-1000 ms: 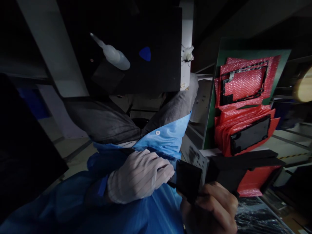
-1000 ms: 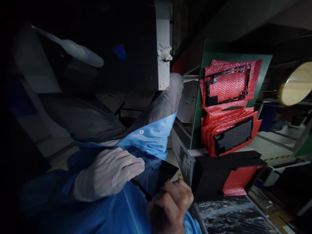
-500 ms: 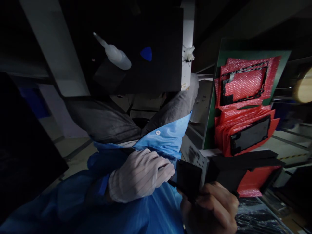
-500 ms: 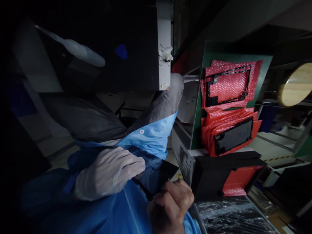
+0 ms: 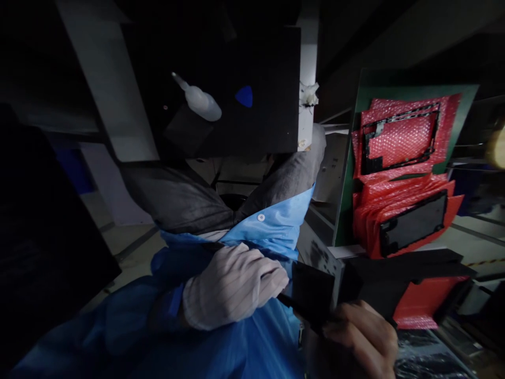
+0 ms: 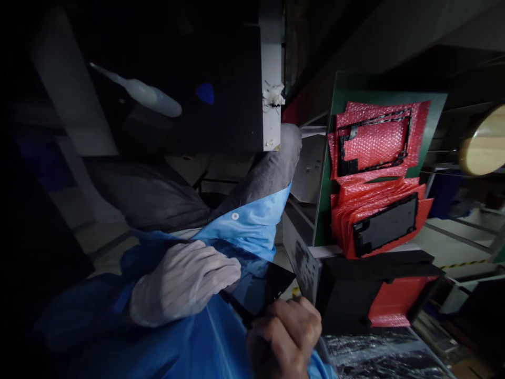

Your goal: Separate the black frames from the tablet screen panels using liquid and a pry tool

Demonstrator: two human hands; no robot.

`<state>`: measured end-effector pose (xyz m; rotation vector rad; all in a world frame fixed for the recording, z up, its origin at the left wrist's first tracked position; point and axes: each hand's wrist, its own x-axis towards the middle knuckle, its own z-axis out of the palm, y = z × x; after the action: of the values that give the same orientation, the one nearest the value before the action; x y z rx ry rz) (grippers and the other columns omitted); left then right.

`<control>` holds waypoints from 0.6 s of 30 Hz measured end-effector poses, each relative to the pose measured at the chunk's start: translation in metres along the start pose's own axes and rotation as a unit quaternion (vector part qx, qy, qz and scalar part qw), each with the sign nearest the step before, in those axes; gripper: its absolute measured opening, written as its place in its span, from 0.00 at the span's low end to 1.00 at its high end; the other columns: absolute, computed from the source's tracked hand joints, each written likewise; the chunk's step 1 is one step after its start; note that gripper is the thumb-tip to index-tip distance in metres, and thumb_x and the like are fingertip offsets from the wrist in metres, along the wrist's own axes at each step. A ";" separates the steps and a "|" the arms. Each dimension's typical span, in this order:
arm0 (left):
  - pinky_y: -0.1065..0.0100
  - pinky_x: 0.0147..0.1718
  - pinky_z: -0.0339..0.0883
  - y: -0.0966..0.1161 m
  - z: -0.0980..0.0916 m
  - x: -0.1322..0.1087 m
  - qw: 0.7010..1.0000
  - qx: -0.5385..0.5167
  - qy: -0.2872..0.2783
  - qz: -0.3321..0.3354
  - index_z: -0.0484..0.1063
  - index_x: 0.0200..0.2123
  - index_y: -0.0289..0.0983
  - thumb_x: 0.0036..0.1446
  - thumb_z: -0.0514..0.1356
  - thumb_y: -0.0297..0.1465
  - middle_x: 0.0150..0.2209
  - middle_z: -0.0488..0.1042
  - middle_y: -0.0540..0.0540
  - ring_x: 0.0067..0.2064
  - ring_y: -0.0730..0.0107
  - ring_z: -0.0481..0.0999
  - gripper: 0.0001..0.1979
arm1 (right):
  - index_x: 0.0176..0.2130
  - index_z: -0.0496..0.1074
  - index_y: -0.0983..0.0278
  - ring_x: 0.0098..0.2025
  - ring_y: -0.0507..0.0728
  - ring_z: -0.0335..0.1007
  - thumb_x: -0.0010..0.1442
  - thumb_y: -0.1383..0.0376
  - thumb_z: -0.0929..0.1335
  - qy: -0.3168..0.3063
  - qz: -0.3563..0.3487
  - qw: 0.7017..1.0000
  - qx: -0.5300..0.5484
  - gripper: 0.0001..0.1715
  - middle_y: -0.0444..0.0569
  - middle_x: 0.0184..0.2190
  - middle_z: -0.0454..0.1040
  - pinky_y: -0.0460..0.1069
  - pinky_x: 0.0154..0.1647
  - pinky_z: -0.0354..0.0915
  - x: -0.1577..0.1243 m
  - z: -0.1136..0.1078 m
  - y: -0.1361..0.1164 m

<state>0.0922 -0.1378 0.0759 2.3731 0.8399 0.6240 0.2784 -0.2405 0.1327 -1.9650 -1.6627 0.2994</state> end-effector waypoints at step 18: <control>0.62 0.36 0.74 -0.003 0.006 -0.014 0.997 -0.069 -0.009 -0.037 0.80 0.43 0.40 0.73 0.57 0.18 0.37 0.87 0.52 0.36 0.70 0.84 0.15 | 0.34 0.72 0.56 0.29 0.54 0.68 0.62 0.75 0.78 0.054 -0.019 0.998 -0.013 0.17 0.39 0.29 0.75 0.53 0.30 0.63 0.002 0.007 0.003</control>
<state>0.0850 -0.1469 0.0660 2.2100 0.8451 0.6108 0.2782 -0.2370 0.1256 -1.9306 -1.6399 0.1555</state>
